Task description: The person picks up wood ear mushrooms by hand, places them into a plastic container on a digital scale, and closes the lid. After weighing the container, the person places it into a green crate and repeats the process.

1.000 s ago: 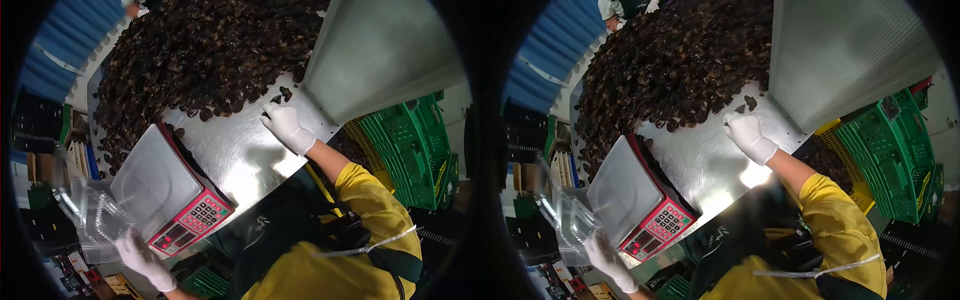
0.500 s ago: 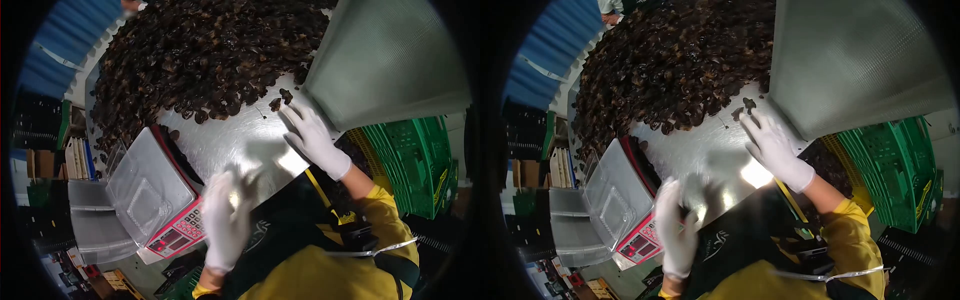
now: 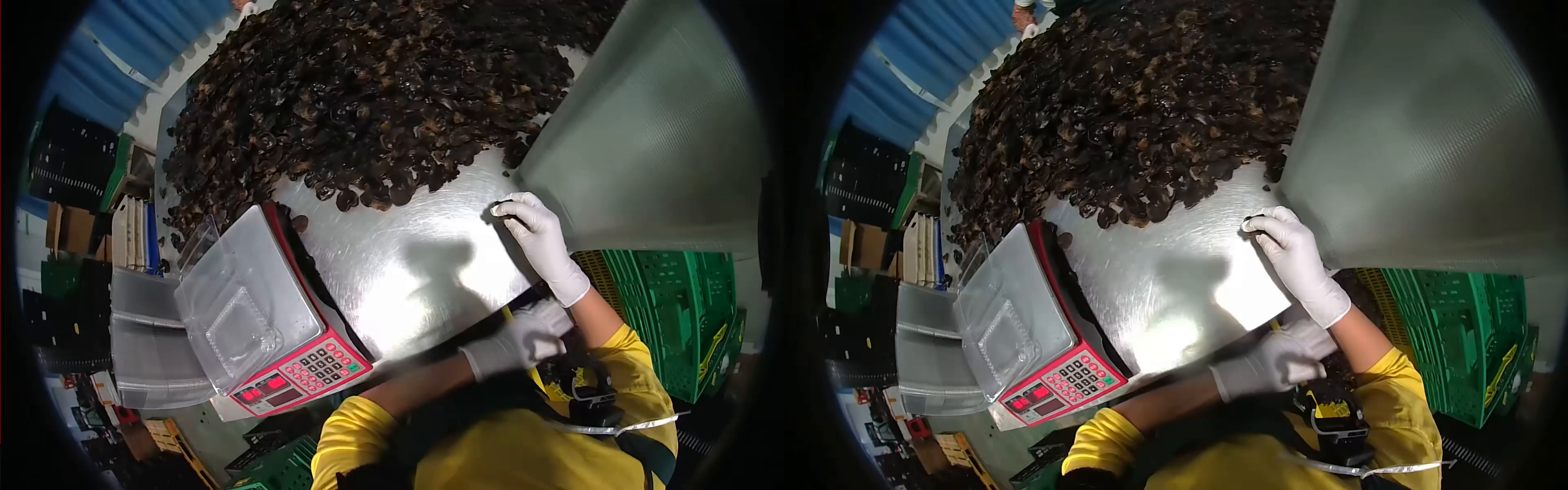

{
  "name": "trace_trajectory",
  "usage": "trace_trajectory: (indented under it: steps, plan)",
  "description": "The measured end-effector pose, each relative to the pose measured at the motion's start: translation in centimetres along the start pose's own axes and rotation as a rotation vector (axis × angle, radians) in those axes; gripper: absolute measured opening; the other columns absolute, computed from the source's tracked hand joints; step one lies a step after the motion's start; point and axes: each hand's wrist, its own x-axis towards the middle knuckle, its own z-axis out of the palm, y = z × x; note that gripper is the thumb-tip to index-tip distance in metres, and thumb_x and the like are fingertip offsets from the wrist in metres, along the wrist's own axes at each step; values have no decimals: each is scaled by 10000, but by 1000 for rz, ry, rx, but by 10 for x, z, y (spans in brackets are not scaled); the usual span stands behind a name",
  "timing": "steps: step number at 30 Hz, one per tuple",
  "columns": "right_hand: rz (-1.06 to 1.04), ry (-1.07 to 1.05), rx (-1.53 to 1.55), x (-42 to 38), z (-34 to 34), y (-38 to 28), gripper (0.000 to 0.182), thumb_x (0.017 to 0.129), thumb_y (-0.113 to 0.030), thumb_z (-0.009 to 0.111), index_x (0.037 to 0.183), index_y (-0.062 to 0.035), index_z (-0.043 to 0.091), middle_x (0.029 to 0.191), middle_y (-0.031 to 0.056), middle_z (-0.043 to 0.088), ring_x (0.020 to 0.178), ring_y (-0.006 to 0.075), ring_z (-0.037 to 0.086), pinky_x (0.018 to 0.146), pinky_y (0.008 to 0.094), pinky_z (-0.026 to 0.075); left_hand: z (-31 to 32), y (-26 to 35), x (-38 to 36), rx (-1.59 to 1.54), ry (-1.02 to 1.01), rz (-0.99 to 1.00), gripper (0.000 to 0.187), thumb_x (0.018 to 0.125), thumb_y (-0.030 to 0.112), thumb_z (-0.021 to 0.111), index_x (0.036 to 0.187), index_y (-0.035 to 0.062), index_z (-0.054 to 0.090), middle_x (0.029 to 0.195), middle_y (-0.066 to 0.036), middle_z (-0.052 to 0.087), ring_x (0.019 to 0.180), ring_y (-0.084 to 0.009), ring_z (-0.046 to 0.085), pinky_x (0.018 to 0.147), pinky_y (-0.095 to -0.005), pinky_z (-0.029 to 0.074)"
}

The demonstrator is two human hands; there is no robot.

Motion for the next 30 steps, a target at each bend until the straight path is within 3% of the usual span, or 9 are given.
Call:
trace_trajectory:
  steps: [4,6,7,8,13,19,25,27,30]
  plan:
    - [17,-183,-49,5,14,-4,207,823,55,638,1007,-19,697,1029,109,653,986,241,632,892,308,501,-10,17,-9,-19,173,175,330,799,123,675,1117,36,673,1125,-162,656,1081,-340,617,878,-384,505]
    - [11,-334,61,6,30,-10,267,819,28,658,1080,-23,683,1053,121,657,1014,249,638,906,334,504,-54,28,-16,124,98,-221,181,826,116,651,1002,103,690,917,-73,659,890,-279,628,790,-387,489]
    - [45,-401,115,10,34,-21,291,818,16,667,1106,-24,676,1064,126,657,1023,255,640,910,346,504,-64,26,-36,253,440,-182,166,819,79,652,983,82,677,904,-100,643,843,-302,614,781,-390,487]
    - [-30,-343,38,11,42,-13,331,808,-17,686,1139,-23,664,1099,139,652,1031,274,635,906,361,502,-70,18,-48,262,662,-264,182,811,30,639,990,61,655,913,-125,633,850,-327,596,806,-418,474]
    - [-154,110,-479,68,73,25,436,792,-71,671,1223,-125,631,1059,144,604,890,323,614,807,402,522,-98,-6,-79,437,900,-727,659,779,91,693,1359,-36,407,1328,-246,446,1215,-416,432,1052,-480,335]
    - [28,-74,-548,65,68,32,241,777,-139,731,989,-76,634,929,118,590,835,324,628,740,415,510,-96,-23,-84,528,820,-756,827,744,87,730,1422,-87,289,1282,-270,438,1157,-422,444,1018,-466,365]
    - [-112,-144,-835,-27,-16,-43,247,723,-177,759,928,-102,644,877,87,613,779,287,629,684,406,515,-98,-24,-87,394,740,-840,748,754,156,699,1381,-70,358,1326,-263,439,1177,-402,457,1002,-440,409]
    - [52,-396,-940,-53,-40,-51,341,674,-125,759,1000,-116,659,947,80,632,807,325,632,702,420,521,-92,-34,-91,317,786,-854,720,782,170,667,1388,-62,357,1376,-240,407,1229,-360,427,1033,-429,378]
    - [121,-530,-968,-95,-66,30,625,649,-27,735,1251,-119,598,1297,149,572,1159,370,565,938,419,491,-71,-55,-88,528,837,-786,818,834,220,620,1490,-61,221,1534,-226,262,1435,-321,249,1166,-425,219]
